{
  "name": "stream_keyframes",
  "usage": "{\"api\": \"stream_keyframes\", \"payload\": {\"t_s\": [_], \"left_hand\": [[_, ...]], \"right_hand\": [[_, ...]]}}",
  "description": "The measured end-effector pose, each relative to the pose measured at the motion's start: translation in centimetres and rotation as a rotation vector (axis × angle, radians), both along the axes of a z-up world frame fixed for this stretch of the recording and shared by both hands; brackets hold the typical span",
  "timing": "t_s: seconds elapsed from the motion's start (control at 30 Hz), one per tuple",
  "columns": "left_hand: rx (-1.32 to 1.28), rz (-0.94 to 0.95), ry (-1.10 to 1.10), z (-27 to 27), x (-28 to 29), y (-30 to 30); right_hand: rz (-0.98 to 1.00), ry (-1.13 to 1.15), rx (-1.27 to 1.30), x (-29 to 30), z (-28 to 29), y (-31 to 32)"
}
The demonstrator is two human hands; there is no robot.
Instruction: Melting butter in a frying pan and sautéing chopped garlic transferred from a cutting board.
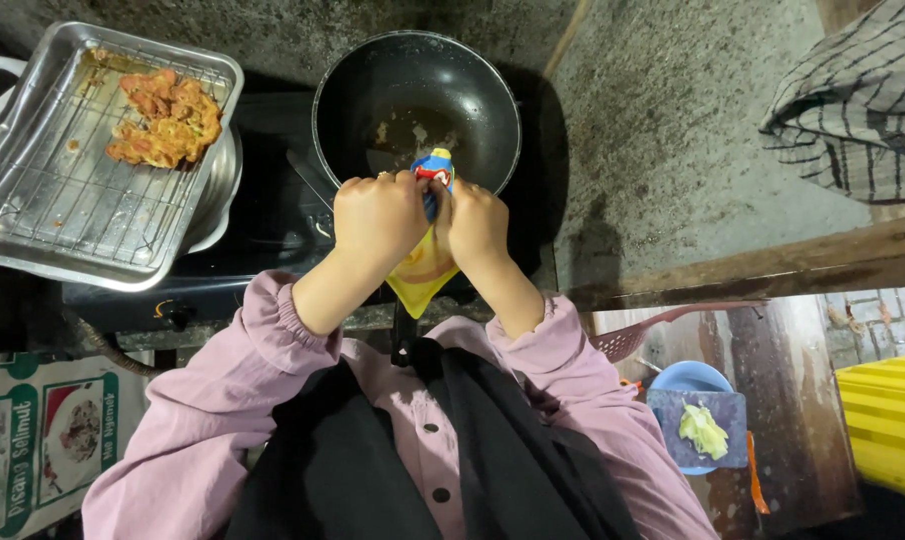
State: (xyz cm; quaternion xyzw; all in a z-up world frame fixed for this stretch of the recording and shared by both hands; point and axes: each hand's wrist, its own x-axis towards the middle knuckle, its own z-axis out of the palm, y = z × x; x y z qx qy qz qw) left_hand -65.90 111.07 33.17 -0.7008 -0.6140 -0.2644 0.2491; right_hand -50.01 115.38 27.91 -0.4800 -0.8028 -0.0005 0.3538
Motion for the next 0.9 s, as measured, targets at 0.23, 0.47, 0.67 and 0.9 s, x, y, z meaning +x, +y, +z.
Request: {"api": "stream_keyframes", "payload": {"t_s": [0.23,0.47,0.67,0.9], "left_hand": [[-0.04,0.0,0.085,-0.8,0.6,-0.1],[-0.081,-0.002,0.127,-0.5,1.4,0.6],[-0.093,-0.047,0.06,0.3,1.7,2.1],[-0.363,-0.177,-0.466,3.1,2.2,1.8]], "right_hand": [[0.079,0.005,-0.011,0.6,-1.5,0.6],[0.209,-0.066,-0.023,2.1,-1.8,2.0],[0.192,-0.097,0.101,3.8,-2.2,3.4],[0.119,0.074,-0.322,3.5,8.5,1.8]]}}
